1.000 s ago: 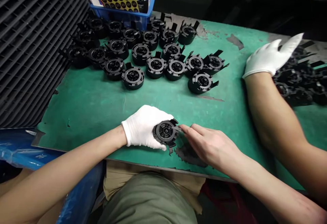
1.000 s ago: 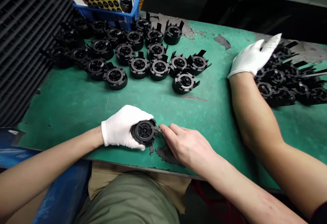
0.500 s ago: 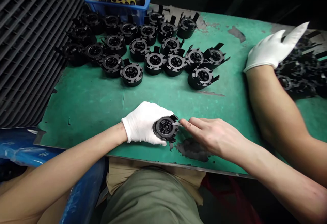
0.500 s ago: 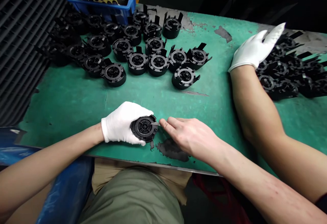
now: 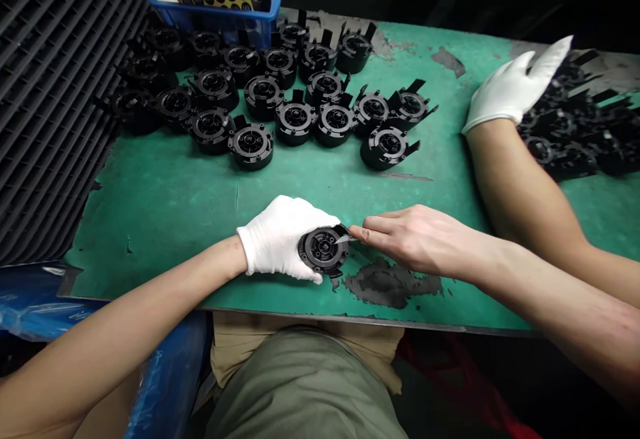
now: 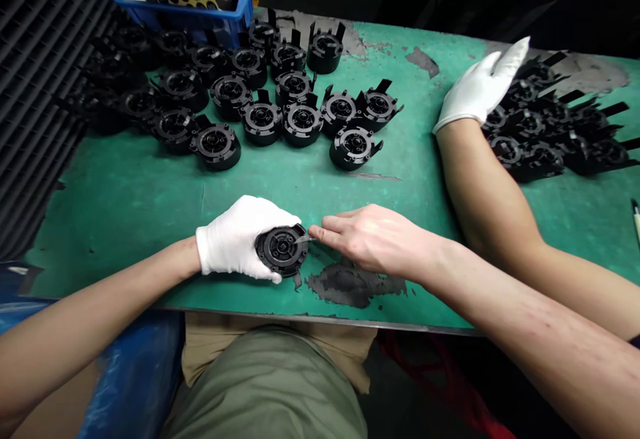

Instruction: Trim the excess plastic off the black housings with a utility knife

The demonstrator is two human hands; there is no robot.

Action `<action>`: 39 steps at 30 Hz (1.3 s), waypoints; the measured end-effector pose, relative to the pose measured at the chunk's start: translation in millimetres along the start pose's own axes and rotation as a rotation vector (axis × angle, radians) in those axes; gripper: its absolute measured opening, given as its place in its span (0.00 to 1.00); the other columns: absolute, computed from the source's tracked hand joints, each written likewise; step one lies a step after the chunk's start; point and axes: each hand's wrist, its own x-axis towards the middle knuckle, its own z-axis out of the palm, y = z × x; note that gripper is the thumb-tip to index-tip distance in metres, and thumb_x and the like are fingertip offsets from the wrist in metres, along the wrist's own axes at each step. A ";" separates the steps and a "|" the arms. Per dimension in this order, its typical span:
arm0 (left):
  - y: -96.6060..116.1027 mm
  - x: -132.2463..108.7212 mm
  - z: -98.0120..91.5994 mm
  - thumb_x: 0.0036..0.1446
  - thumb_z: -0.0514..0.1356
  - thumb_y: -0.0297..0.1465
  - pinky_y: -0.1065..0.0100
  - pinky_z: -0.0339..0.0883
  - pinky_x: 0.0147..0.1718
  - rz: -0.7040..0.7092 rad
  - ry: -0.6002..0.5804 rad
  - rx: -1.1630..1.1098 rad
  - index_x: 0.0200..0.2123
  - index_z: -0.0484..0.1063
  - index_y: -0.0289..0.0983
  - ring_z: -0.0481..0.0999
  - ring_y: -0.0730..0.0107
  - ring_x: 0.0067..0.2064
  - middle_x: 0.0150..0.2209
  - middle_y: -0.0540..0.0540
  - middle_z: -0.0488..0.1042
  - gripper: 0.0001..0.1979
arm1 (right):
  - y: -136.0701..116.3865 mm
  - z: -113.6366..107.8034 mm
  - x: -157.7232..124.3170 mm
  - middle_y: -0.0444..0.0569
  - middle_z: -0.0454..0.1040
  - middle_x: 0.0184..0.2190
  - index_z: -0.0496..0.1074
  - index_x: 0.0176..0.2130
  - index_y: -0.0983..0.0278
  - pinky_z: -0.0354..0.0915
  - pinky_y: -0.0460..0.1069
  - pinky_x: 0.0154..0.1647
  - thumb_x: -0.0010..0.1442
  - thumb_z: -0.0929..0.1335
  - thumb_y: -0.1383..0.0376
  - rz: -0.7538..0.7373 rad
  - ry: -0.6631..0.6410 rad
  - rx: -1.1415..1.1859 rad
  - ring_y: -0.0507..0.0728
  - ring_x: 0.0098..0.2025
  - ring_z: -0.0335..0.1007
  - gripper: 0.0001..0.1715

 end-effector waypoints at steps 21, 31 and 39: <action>-2.2 1.0 -0.4 0.50 0.75 0.58 0.59 0.68 0.41 0.009 0.007 0.018 0.47 0.77 0.45 0.87 0.48 0.45 0.42 0.48 0.86 0.30 | 10.8 -7.6 3.7 0.46 0.73 0.35 0.72 0.62 0.68 0.54 0.52 0.30 0.81 0.58 0.69 -0.008 -0.015 0.019 0.54 0.31 0.67 0.19; -5.8 -2.7 5.6 0.51 0.75 0.59 0.57 0.72 0.48 0.018 0.038 -0.016 0.54 0.78 0.43 0.86 0.48 0.48 0.48 0.43 0.86 0.35 | -29.6 14.1 -10.7 0.44 0.74 0.34 0.73 0.58 0.68 0.55 0.51 0.29 0.79 0.62 0.67 0.252 0.113 0.032 0.52 0.29 0.68 0.15; -3.4 -3.2 5.4 0.50 0.76 0.57 0.57 0.73 0.49 0.006 0.041 -0.024 0.55 0.78 0.42 0.86 0.48 0.49 0.49 0.43 0.86 0.36 | -37.5 13.4 -10.7 0.44 0.73 0.33 0.72 0.59 0.67 0.51 0.51 0.28 0.79 0.60 0.69 0.270 0.065 0.039 0.52 0.28 0.66 0.16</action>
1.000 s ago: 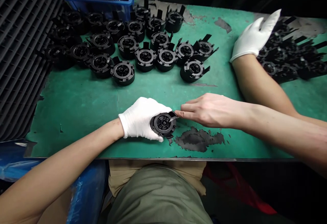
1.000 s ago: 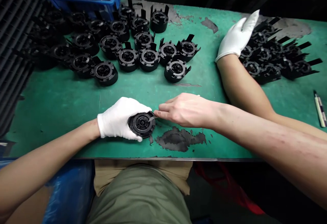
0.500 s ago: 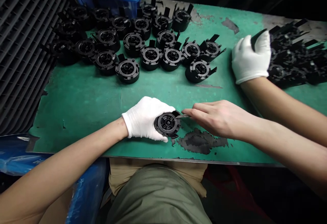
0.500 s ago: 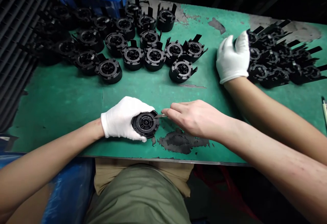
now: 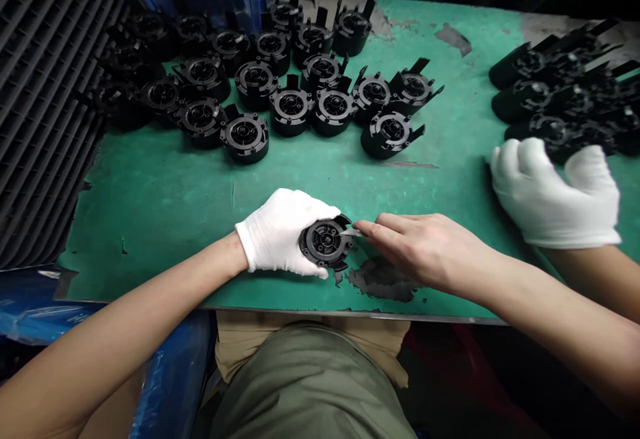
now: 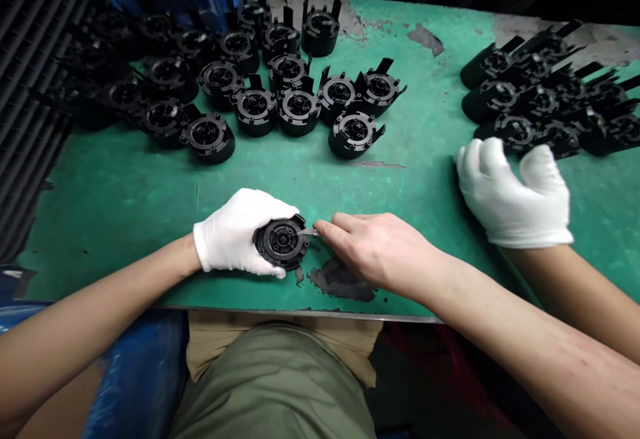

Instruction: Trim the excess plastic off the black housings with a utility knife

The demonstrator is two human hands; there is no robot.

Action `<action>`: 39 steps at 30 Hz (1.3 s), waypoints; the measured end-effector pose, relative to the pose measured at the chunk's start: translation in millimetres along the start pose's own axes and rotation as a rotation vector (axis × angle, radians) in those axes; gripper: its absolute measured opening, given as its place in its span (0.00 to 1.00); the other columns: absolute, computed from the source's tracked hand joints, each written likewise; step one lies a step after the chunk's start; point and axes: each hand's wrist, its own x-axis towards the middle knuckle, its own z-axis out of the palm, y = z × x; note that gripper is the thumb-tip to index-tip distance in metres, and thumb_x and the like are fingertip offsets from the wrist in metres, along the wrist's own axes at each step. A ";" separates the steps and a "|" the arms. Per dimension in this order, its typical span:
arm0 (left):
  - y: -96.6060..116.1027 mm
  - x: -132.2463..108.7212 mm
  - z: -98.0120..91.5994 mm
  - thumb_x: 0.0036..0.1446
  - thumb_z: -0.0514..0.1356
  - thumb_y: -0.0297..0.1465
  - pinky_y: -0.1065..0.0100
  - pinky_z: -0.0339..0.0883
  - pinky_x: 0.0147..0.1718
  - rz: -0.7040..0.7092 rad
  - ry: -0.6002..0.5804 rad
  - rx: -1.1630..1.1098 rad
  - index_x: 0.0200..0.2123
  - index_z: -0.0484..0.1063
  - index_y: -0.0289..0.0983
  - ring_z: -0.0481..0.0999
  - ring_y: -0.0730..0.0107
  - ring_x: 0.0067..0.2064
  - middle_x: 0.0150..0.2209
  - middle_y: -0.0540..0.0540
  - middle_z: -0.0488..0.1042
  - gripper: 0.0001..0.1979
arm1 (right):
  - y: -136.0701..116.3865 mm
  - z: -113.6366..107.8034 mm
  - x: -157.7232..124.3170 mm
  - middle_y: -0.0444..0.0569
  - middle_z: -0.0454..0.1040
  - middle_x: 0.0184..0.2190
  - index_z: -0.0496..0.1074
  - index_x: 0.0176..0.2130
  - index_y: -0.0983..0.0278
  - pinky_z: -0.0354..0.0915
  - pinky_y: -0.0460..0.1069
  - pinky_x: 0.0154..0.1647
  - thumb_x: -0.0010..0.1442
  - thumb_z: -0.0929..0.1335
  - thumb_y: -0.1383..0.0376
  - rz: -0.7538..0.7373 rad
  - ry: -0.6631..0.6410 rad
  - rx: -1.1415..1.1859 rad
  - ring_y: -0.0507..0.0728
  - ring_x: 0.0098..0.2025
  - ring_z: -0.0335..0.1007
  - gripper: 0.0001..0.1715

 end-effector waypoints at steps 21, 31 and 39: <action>-0.9 0.2 0.0 0.51 0.76 0.57 0.56 0.73 0.52 0.011 0.007 -0.009 0.57 0.78 0.43 0.87 0.47 0.52 0.52 0.44 0.87 0.37 | 1.9 1.8 -1.0 0.46 0.74 0.33 0.73 0.61 0.67 0.52 0.52 0.28 0.75 0.61 0.72 0.011 -0.012 -0.004 0.54 0.30 0.67 0.21; 0.1 1.1 -1.5 0.51 0.76 0.56 0.57 0.73 0.48 0.004 -0.009 -0.010 0.57 0.78 0.44 0.87 0.47 0.52 0.53 0.44 0.87 0.36 | -4.7 -12.2 -1.3 0.48 0.76 0.35 0.69 0.67 0.70 0.59 0.51 0.31 0.64 0.63 0.80 -0.077 -0.065 -0.107 0.56 0.33 0.72 0.34; -1.8 0.8 -0.1 0.49 0.77 0.58 0.56 0.74 0.50 -0.002 0.012 -0.008 0.57 0.78 0.44 0.87 0.45 0.52 0.52 0.43 0.87 0.38 | 1.9 -9.0 1.5 0.46 0.75 0.34 0.73 0.59 0.67 0.53 0.50 0.28 0.73 0.63 0.75 -0.045 -0.028 0.020 0.54 0.31 0.70 0.19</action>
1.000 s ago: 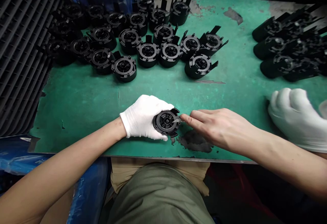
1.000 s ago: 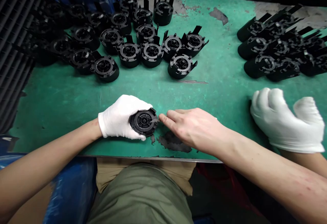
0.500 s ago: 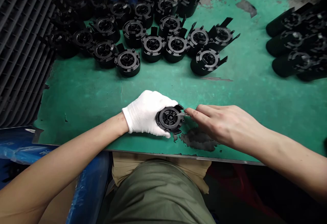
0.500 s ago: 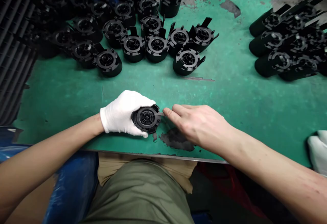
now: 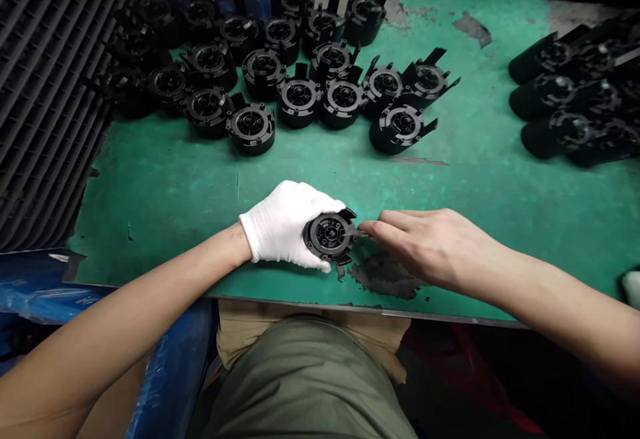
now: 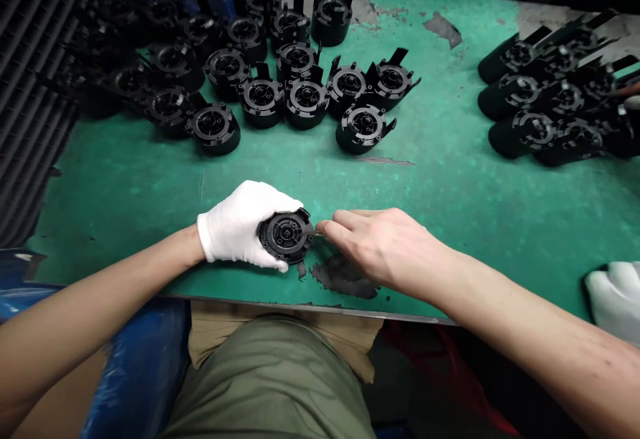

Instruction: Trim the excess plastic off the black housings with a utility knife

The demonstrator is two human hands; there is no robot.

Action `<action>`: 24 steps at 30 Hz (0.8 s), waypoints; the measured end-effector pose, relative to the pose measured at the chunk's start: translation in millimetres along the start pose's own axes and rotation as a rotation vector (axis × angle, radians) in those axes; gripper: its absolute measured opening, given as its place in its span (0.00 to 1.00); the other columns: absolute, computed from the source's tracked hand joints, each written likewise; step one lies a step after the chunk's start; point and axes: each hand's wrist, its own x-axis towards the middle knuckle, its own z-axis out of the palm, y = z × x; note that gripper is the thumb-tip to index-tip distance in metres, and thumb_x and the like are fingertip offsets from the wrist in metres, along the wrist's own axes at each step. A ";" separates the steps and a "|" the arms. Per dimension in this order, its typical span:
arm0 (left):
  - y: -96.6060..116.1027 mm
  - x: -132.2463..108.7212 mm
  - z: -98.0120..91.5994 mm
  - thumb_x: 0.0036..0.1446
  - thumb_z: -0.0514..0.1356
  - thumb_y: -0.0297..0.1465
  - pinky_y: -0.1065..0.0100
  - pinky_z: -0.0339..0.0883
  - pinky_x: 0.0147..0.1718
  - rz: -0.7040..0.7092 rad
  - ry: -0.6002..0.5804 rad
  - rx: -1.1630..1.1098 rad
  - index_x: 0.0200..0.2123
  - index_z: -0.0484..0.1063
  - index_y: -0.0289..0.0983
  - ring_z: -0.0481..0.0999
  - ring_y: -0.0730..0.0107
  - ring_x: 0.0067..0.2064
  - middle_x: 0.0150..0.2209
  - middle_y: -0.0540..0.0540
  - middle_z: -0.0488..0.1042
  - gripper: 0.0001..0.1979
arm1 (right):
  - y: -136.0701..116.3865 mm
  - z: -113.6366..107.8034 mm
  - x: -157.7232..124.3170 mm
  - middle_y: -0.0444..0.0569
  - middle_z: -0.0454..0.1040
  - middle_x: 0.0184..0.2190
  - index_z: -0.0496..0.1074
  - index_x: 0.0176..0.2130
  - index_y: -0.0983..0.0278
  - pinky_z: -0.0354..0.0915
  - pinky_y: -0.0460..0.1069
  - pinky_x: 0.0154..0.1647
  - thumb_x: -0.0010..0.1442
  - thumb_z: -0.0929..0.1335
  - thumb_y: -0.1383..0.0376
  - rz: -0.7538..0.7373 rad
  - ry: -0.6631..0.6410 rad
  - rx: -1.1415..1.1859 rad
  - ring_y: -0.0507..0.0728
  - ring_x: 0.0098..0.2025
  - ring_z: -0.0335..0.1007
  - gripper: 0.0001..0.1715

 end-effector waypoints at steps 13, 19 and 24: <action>-7.3 -13.9 16.8 0.41 0.77 0.67 0.45 0.72 0.61 -0.080 0.251 0.051 0.60 0.72 0.38 0.80 0.38 0.63 0.62 0.32 0.79 0.53 | -56.6 21.8 -0.3 0.51 0.76 0.37 0.70 0.64 0.68 0.64 0.52 0.38 0.77 0.66 0.70 0.319 0.216 -0.054 0.58 0.38 0.70 0.18; -1.9 -9.4 10.5 0.44 0.78 0.63 0.45 0.72 0.60 -0.133 0.137 0.142 0.72 0.64 0.37 0.82 0.36 0.59 0.59 0.34 0.81 0.61 | -57.1 21.2 3.1 0.48 0.73 0.34 0.74 0.61 0.70 0.59 0.53 0.35 0.77 0.68 0.69 0.327 0.237 -0.131 0.58 0.36 0.64 0.17; 3.9 -2.8 2.1 0.45 0.74 0.67 0.46 0.73 0.53 -0.182 0.064 0.184 0.62 0.75 0.43 0.83 0.36 0.53 0.51 0.38 0.82 0.50 | -59.2 18.9 6.1 0.48 0.71 0.34 0.77 0.58 0.70 0.59 0.54 0.36 0.76 0.67 0.70 0.320 0.197 -0.124 0.58 0.36 0.62 0.15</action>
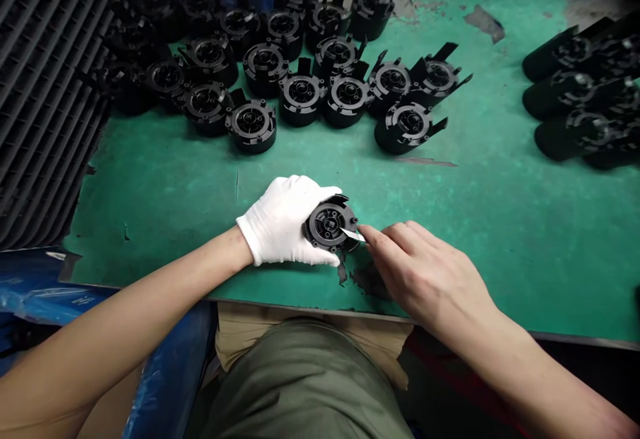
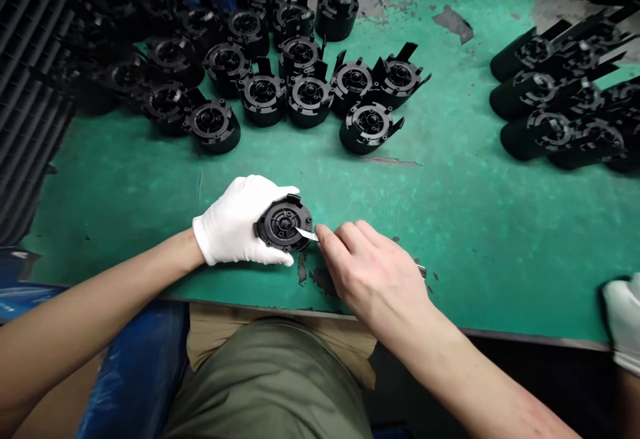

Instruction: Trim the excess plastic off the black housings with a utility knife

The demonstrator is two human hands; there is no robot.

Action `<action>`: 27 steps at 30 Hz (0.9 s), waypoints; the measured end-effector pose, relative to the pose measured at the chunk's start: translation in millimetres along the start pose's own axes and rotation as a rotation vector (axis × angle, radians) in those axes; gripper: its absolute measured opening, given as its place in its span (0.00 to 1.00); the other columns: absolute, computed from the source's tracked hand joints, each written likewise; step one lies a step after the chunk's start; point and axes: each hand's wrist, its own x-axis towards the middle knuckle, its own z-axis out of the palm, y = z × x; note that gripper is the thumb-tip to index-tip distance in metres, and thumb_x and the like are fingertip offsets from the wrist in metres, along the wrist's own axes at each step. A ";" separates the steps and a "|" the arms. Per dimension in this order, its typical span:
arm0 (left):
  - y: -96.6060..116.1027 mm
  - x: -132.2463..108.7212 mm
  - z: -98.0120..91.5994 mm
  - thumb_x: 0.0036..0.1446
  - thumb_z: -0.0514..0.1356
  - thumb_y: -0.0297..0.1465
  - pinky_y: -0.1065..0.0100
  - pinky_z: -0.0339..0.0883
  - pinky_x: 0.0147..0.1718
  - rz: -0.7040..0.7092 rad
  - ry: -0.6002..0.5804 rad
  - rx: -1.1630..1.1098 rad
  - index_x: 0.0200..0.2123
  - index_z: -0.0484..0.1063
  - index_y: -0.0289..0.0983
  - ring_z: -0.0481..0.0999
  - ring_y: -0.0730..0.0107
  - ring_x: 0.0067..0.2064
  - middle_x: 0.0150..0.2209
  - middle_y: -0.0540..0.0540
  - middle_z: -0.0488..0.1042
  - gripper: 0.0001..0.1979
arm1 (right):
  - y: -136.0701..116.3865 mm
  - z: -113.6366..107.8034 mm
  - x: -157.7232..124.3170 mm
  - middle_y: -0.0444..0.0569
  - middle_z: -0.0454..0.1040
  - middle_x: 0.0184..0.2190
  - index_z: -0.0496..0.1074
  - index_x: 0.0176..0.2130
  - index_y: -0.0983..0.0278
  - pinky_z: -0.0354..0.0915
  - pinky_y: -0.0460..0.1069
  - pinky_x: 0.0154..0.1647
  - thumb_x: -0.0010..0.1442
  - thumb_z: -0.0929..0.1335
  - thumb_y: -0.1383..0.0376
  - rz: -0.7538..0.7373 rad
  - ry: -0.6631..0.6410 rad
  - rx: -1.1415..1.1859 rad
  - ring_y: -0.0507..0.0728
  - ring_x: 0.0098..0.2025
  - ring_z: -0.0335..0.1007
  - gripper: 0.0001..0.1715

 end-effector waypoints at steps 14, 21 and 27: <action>2.5 1.0 -2.3 0.46 0.74 0.63 0.48 0.73 0.49 -0.009 -0.005 -0.043 0.60 0.77 0.43 0.82 0.40 0.49 0.48 0.39 0.82 0.45 | 10.5 -6.7 11.1 0.49 0.69 0.33 0.76 0.54 0.72 0.56 0.54 0.36 0.67 0.67 0.77 -0.107 -0.081 -0.062 0.60 0.35 0.57 0.17; 1.7 1.3 -1.7 0.47 0.74 0.62 0.48 0.73 0.49 0.002 0.005 -0.049 0.61 0.77 0.42 0.82 0.40 0.49 0.47 0.40 0.81 0.44 | 10.1 -10.3 16.6 0.49 0.68 0.32 0.77 0.53 0.72 0.57 0.54 0.37 0.67 0.66 0.78 -0.117 -0.081 -0.120 0.60 0.34 0.57 0.17; 4.3 1.2 -1.9 0.47 0.74 0.62 0.47 0.74 0.49 -0.012 -0.005 -0.043 0.59 0.77 0.43 0.83 0.39 0.49 0.47 0.39 0.82 0.43 | 6.7 -9.0 16.8 0.49 0.69 0.32 0.78 0.50 0.71 0.57 0.55 0.36 0.67 0.66 0.78 -0.084 -0.073 -0.161 0.60 0.34 0.58 0.15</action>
